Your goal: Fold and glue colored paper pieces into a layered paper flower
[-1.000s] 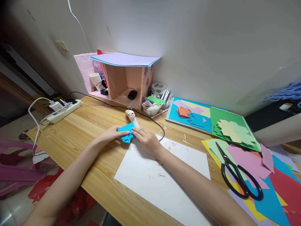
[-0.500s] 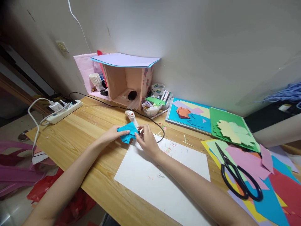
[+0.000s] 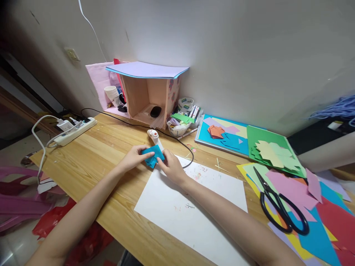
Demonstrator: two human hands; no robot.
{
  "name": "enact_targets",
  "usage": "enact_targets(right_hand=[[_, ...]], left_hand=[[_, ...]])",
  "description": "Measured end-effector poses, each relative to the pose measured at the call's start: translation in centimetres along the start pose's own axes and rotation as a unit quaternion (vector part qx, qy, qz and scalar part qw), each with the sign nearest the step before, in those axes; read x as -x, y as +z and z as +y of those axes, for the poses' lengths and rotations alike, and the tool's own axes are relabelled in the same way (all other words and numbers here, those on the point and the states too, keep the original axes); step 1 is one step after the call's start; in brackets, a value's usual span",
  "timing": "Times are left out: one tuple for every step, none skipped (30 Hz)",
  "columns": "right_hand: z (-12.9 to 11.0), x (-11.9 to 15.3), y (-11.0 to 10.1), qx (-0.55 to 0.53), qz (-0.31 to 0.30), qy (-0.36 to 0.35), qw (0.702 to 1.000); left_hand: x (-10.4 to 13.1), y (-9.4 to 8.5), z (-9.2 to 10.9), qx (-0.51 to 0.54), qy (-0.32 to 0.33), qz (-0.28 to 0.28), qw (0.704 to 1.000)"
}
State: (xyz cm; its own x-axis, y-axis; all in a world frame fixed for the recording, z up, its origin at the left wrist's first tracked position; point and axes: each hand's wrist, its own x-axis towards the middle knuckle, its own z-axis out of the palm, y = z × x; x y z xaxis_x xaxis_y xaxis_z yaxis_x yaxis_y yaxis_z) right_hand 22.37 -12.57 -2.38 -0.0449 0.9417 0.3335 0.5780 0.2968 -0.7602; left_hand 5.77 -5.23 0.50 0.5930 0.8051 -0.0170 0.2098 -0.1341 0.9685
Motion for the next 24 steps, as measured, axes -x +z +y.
enact_targets(right_hand=[[-0.01,-0.01,0.01,-0.001,0.0,0.0,1.0],[-0.04,-0.03,0.01,-0.002,0.0,0.002,1.0],[-0.07,-0.05,0.01,-0.005,0.0,0.005,1.0],[-0.09,-0.07,0.0,-0.011,0.0,0.01,1.0],[-0.1,-0.09,-0.01,-0.019,0.0,0.016,1.0],[-0.08,-0.1,-0.03,-0.028,0.0,0.022,0.999],[-0.05,-0.11,-0.04,-0.039,0.0,0.027,0.999],[0.0,-0.12,-0.06,-0.049,0.002,0.031,0.998],[0.05,-0.12,-0.07,-0.059,0.005,0.035,0.998],[0.1,-0.12,-0.09,-0.068,0.007,0.039,0.997],[0.14,-0.13,-0.11,-0.076,0.01,0.044,0.996],[0.16,-0.13,-0.13,-0.083,0.011,0.049,0.995],[0.16,-0.13,-0.15,-0.089,0.012,0.055,0.994],[0.15,-0.13,-0.17,-0.094,0.012,0.06,0.994],[0.13,-0.14,-0.2,-0.099,0.012,0.065,0.993],[0.1,-0.14,-0.22,-0.104,0.013,0.07,0.992],[0.07,-0.15,-0.25,-0.108,0.014,0.075,0.991],[0.05,-0.15,-0.27,-0.112,0.015,0.079,0.99],[0.04,-0.16,-0.29,-0.114,0.017,0.083,0.99],[0.03,-0.17,-0.31,-0.117,0.018,0.087,0.989],[0.04,-0.17,-0.31,-0.119,0.02,0.091,0.989],[0.05,-0.17,-0.31,-0.121,0.023,0.093,0.988],[0.06,-0.18,-0.31,-0.124,0.024,0.095,0.987],[0.08,-0.18,-0.3,-0.127,0.024,0.097,0.987]], left_hand=[[0.01,0.01,0.03,-0.002,0.01,0.015,1.0],[0.02,0.03,0.04,0.0,0.014,0.027,1.0],[0.01,0.06,0.04,0.005,0.013,0.035,0.999],[0.0,0.09,0.03,0.01,0.01,0.04,0.999],[-0.02,0.11,0.01,0.015,0.006,0.042,0.999],[-0.04,0.12,-0.02,0.021,0.002,0.042,0.999],[-0.07,0.11,-0.04,0.029,-0.002,0.04,0.999],[-0.09,0.09,-0.06,0.038,-0.007,0.036,0.999],[-0.11,0.06,-0.08,0.047,-0.012,0.032,0.998],[-0.12,0.02,-0.08,0.054,-0.017,0.029,0.998],[-0.12,-0.02,-0.07,0.059,-0.021,0.027,0.998],[-0.12,-0.07,-0.05,0.061,-0.023,0.025,0.998],[-0.12,-0.13,-0.03,0.06,-0.024,0.024,0.998],[-0.11,-0.2,-0.01,0.058,-0.023,0.023,0.998],[-0.11,-0.27,0.01,0.055,-0.021,0.02,0.998],[-0.11,-0.35,0.01,0.051,-0.018,0.017,0.998],[-0.11,-0.43,0.0,0.046,-0.014,0.013,0.999],[-0.11,-0.51,-0.03,0.041,-0.011,0.009,0.999],[-0.12,-0.57,-0.06,0.037,-0.009,0.006,0.999],[-0.13,-0.63,-0.1,0.034,-0.008,0.004,0.999],[-0.14,-0.67,-0.14,0.034,-0.008,0.004,0.999],[-0.15,-0.69,-0.17,0.035,-0.008,0.003,0.999],[-0.17,-0.69,-0.2,0.038,-0.009,0.004,0.999],[-0.2,-0.69,-0.23,0.041,-0.01,0.004,0.999]])
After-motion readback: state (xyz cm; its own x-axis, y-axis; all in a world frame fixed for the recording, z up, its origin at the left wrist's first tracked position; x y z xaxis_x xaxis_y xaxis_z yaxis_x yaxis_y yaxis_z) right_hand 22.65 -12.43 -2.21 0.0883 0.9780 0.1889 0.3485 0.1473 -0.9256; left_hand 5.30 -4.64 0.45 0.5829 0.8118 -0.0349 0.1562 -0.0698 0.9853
